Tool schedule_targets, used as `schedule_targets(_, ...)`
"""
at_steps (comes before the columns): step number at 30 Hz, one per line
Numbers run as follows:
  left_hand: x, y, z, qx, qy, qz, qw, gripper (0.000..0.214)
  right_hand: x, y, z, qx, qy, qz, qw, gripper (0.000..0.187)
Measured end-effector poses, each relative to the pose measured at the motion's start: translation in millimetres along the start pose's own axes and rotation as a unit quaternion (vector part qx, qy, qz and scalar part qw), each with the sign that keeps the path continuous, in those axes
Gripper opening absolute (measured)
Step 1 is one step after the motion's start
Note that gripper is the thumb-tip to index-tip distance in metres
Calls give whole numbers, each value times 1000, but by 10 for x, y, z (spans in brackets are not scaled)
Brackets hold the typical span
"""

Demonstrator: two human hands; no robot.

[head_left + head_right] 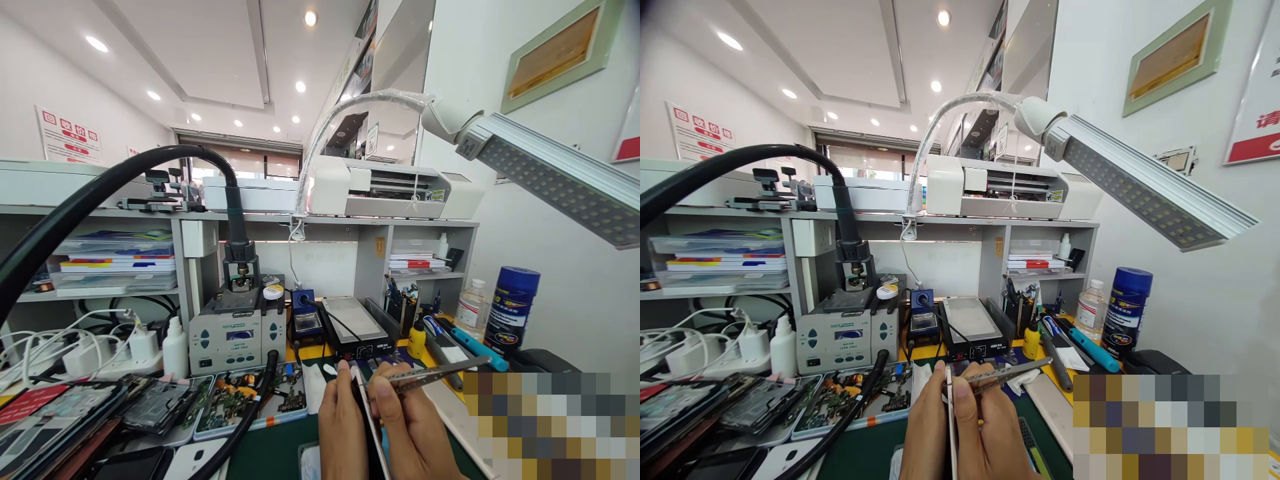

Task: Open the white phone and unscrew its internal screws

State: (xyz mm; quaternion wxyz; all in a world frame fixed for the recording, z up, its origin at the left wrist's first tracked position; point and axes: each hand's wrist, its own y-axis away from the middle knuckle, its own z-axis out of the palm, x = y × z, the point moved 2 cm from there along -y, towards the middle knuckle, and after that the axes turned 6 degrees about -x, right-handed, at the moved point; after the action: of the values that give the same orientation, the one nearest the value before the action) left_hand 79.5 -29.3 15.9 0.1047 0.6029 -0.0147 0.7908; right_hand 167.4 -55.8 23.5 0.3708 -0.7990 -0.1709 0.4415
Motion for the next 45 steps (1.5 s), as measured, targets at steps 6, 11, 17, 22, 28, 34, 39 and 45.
schedule_targets(6,49,18,-24,5,-6,16,1000,44,-33,1,4,-4,-6,-3,1000,43)
schedule_targets(11,47,20,-28,7,2,13,1000,45,-16,20,1,3,3,0,1000,42)
schedule_targets(17,36,6,-20,8,13,5,1000,46,2,30,-2,-11,-5,-13,1000,40)
schedule_targets(22,90,42,-9,19,5,23,1000,40,8,34,-9,-15,-15,-10,1000,39)
schedule_targets(28,146,97,11,25,-15,18,999,44,-9,31,-12,-1,-20,-3,1000,40)
schedule_targets(34,144,96,1,18,-12,27,999,43,-13,25,-3,-2,-21,-15,1000,42)
schedule_targets(39,145,87,1,21,-9,22,999,41,0,41,8,-2,-19,-6,1000,41)
schedule_targets(45,153,98,11,23,-16,36,999,40,4,48,15,-9,-21,4,1000,41)
